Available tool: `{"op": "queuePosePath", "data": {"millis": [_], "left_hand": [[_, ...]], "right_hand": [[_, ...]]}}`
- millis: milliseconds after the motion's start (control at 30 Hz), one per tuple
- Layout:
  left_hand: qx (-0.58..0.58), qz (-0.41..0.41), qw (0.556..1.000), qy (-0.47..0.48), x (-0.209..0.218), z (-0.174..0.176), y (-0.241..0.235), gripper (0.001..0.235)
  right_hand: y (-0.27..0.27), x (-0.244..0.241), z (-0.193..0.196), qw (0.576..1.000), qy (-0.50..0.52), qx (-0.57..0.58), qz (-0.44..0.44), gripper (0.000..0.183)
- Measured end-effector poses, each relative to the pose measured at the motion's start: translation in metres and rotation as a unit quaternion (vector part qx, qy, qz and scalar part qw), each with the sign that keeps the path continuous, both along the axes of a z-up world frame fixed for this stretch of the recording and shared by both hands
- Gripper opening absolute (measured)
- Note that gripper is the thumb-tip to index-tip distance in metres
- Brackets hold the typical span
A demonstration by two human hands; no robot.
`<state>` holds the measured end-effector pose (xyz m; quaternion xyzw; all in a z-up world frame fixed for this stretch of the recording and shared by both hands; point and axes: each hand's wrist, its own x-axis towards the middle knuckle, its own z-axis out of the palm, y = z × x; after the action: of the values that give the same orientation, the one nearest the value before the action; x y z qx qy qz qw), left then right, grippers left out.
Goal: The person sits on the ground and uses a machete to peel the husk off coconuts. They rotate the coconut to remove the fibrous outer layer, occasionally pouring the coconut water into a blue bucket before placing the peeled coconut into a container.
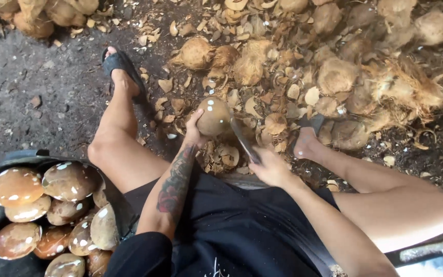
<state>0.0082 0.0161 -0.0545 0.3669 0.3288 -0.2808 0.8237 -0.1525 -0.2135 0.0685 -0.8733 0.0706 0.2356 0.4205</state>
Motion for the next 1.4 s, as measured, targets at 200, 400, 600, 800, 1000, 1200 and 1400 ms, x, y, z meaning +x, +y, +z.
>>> {"op": "queuePosePath", "data": {"millis": [200, 400, 600, 800, 1000, 1200, 1400], "left_hand": [[-0.164, -0.024, 0.982, 0.091, -0.013, 0.115, -0.021, 0.098], [-0.057, -0.01, 0.998, 0.008, -0.009, 0.058, 0.005, 0.049], [-0.054, -0.016, 0.996, 0.065, -0.009, 0.02, 0.007, 0.063], [-0.057, -0.058, 0.997, 0.008, -0.018, -0.007, 0.0, 0.059], [-0.198, 0.036, 0.978, 0.053, -0.013, 0.04, -0.024, 0.07], [-0.189, 0.117, 0.975, -0.003, -0.016, 0.088, -0.03, 0.067], [-0.087, 0.05, 0.995, -0.01, -0.017, 0.022, -0.003, 0.065]], "right_hand": [[0.0, -0.019, -0.028, 0.898, 0.226, 0.184, -0.328, 0.007], [0.001, 0.007, 0.123, 0.934, -0.221, 0.261, -0.107, 0.022], [-0.003, -0.004, 0.057, 0.972, -0.149, 0.173, -0.056, 0.006], [0.003, -0.03, -0.007, 0.947, 0.204, 0.181, -0.172, 0.009], [0.046, -0.006, 0.056, 0.763, 0.167, 0.548, -0.299, 0.007], [0.07, 0.002, 0.139, 0.625, 0.083, 0.747, -0.211, 0.012], [0.027, 0.005, 0.15, 0.904, -0.301, 0.302, 0.036, 0.006]]}}
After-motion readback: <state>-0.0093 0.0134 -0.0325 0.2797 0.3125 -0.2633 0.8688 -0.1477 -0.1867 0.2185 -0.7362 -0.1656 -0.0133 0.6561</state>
